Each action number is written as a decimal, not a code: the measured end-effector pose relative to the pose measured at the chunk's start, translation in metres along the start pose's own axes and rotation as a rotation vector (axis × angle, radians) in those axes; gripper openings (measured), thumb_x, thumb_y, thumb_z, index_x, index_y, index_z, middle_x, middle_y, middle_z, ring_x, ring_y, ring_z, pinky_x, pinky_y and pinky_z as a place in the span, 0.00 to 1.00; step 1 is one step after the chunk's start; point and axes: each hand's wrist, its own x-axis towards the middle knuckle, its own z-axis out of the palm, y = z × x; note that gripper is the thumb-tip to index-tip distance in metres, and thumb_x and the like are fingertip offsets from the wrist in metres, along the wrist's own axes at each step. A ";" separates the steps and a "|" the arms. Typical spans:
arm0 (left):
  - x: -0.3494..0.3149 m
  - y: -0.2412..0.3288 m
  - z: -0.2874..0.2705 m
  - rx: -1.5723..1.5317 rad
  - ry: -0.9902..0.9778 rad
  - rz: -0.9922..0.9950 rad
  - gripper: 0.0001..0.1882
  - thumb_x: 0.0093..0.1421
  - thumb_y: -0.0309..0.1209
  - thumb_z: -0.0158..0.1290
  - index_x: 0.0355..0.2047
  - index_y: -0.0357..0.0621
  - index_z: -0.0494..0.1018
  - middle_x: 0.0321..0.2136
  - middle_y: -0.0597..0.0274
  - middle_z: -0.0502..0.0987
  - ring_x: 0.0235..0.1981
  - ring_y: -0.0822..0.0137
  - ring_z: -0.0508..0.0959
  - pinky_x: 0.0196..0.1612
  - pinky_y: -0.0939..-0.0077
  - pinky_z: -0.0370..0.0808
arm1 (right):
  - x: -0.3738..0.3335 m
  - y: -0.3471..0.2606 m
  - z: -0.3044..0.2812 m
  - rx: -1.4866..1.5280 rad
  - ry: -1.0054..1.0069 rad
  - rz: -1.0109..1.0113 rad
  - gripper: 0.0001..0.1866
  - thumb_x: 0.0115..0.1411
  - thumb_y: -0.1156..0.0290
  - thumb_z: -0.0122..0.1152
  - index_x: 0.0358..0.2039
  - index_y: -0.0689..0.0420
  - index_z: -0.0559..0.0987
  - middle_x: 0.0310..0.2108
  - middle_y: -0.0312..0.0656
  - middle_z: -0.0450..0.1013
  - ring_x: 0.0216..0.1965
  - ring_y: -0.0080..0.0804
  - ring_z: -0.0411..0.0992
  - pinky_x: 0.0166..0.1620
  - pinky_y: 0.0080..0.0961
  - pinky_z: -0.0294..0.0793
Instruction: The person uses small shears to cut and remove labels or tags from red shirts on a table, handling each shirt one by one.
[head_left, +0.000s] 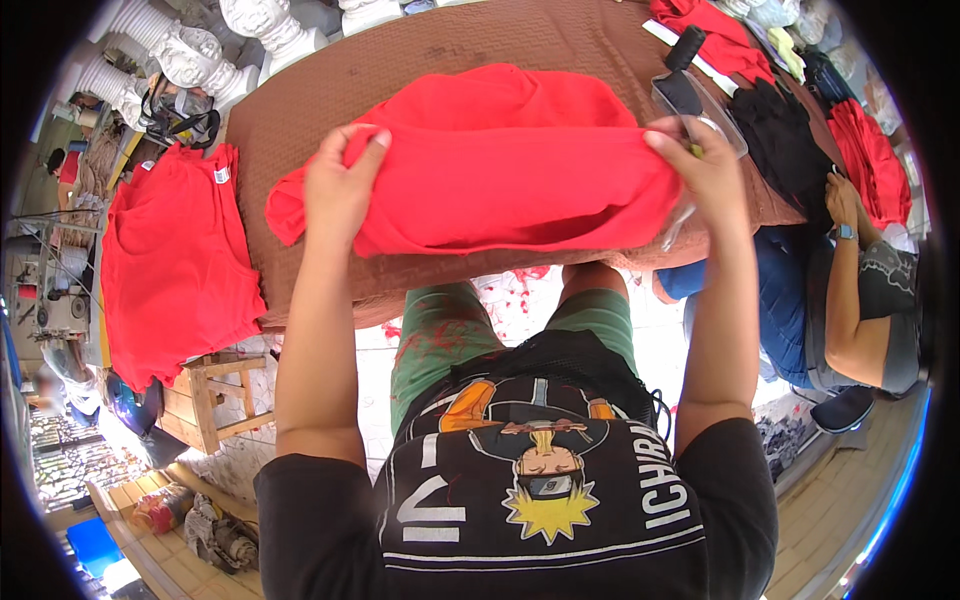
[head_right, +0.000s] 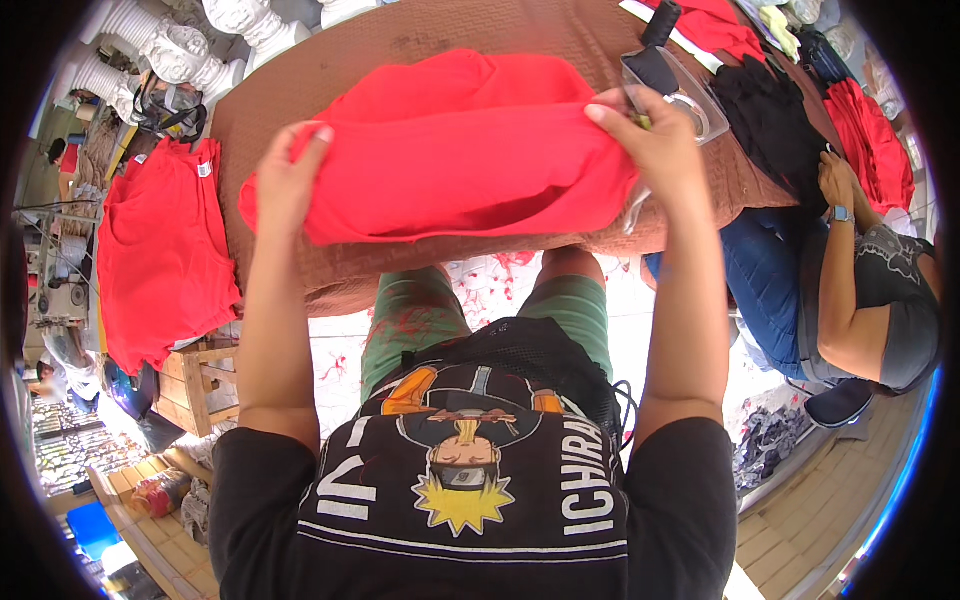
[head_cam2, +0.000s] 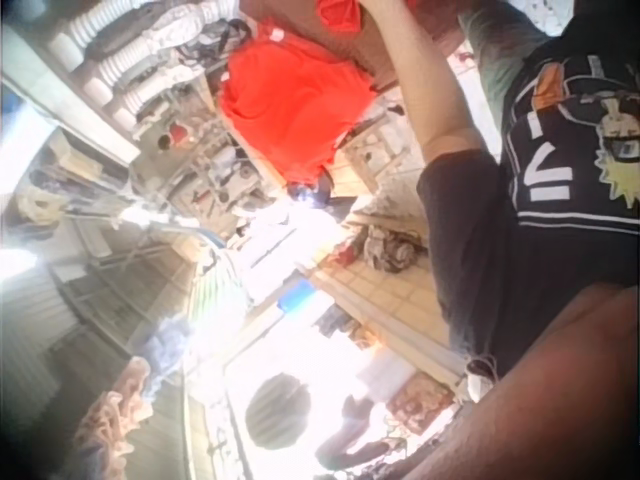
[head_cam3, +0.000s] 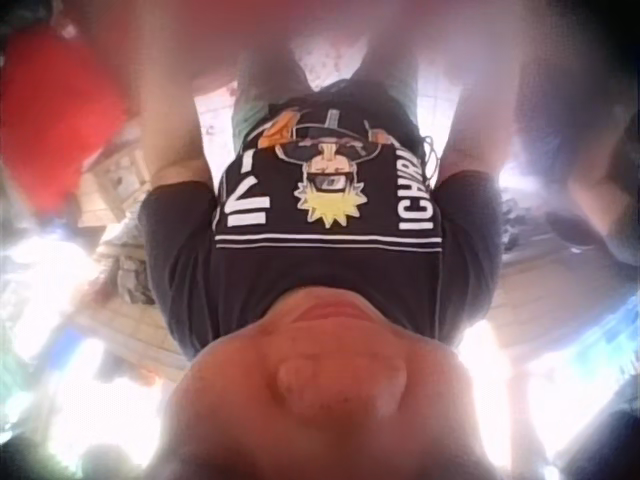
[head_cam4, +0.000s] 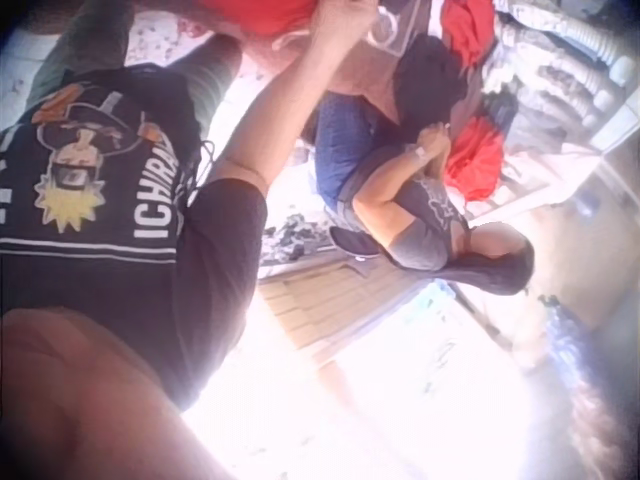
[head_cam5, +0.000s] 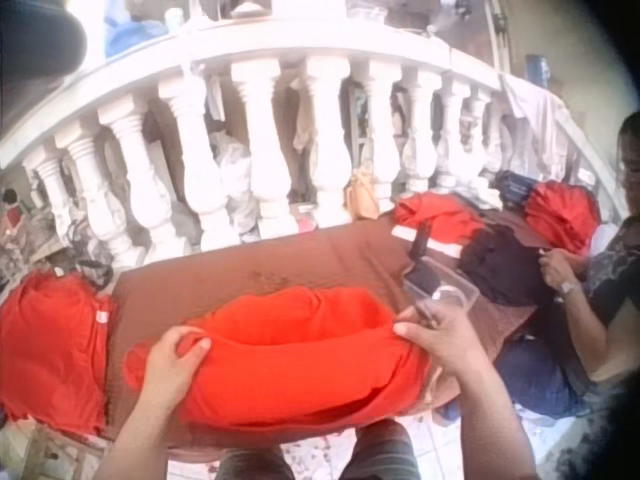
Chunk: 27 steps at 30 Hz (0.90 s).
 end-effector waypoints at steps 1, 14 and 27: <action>0.001 -0.019 0.005 -0.009 0.026 0.026 0.13 0.61 0.31 0.57 0.42 0.36 0.74 0.37 0.60 0.78 0.41 0.71 0.76 0.47 0.76 0.72 | 0.005 0.021 0.007 -0.030 0.077 0.060 0.11 0.56 0.68 0.66 0.35 0.62 0.80 0.28 0.33 0.75 0.32 0.14 0.69 0.38 0.15 0.69; -0.025 0.027 0.050 -0.008 -0.331 0.171 0.11 0.60 0.32 0.56 0.41 0.42 0.78 0.39 0.60 0.80 0.43 0.70 0.78 0.49 0.75 0.72 | -0.011 0.051 -0.029 -0.489 -0.059 0.353 0.21 0.56 0.53 0.62 0.30 0.62 0.82 0.18 0.41 0.72 0.24 0.24 0.70 0.32 0.24 0.69; -0.052 0.070 0.131 -0.657 -0.617 -0.503 0.12 0.61 0.35 0.56 0.42 0.46 0.72 0.41 0.65 0.77 0.43 0.74 0.76 0.44 0.77 0.71 | -0.053 -0.022 0.008 0.178 -0.081 0.037 0.11 0.54 0.68 0.68 0.33 0.62 0.81 0.27 0.31 0.75 0.30 0.14 0.69 0.32 0.18 0.69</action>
